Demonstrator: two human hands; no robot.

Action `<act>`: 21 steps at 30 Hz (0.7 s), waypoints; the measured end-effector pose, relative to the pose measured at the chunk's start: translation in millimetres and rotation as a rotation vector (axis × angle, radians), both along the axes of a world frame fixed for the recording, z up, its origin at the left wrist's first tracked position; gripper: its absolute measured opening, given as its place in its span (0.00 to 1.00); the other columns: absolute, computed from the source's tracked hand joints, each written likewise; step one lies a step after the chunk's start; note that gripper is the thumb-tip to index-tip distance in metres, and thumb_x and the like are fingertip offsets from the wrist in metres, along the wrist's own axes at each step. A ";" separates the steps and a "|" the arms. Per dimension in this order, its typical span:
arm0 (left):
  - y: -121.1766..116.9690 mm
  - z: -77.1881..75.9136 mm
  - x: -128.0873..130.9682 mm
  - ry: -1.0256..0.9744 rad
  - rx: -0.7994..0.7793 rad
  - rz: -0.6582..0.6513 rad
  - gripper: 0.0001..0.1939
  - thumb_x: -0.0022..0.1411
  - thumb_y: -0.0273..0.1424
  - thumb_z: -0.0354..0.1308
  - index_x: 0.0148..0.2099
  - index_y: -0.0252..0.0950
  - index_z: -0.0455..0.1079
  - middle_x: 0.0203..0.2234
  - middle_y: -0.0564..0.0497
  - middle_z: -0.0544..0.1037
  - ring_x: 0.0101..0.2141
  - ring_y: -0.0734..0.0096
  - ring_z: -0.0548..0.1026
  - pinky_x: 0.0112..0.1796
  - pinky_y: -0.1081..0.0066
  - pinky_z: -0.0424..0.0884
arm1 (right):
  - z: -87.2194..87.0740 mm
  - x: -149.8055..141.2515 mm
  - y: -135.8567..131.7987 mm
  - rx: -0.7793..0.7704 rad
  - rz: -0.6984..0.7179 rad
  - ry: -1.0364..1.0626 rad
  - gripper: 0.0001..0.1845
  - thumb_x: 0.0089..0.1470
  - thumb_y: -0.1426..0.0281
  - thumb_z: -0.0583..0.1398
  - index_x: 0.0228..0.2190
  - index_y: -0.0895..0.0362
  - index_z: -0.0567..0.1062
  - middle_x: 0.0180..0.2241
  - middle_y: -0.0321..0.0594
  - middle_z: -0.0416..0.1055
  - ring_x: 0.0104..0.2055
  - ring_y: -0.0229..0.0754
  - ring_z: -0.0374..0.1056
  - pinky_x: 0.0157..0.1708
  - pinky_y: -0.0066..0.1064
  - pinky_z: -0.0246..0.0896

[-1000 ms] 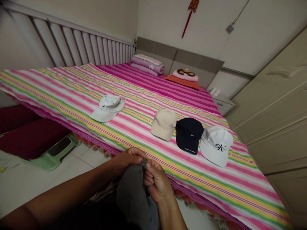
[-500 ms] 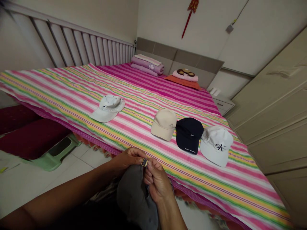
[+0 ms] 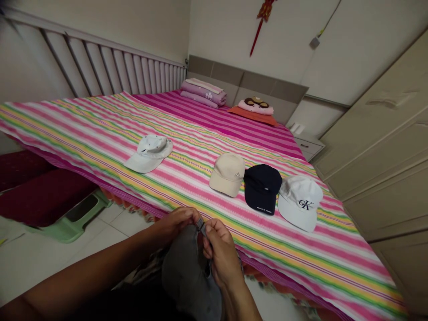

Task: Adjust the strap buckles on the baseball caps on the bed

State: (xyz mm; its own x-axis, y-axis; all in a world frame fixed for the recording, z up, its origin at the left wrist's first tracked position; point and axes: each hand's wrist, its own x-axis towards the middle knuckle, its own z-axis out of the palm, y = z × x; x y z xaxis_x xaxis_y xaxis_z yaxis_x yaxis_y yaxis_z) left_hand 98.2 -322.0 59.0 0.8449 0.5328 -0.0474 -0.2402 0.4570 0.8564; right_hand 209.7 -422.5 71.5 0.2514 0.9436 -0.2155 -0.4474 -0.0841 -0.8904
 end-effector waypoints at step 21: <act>-2.7 10.5 -3.9 0.198 0.096 -0.022 0.12 0.48 0.37 0.57 0.26 0.33 0.60 0.17 0.58 0.62 0.17 0.84 0.55 0.20 0.79 0.49 | 2.7 0.4 -10.5 0.117 -0.182 -1.084 0.06 0.45 0.69 0.58 0.29 0.55 0.69 0.23 0.33 0.67 0.24 0.37 0.63 0.24 0.26 0.57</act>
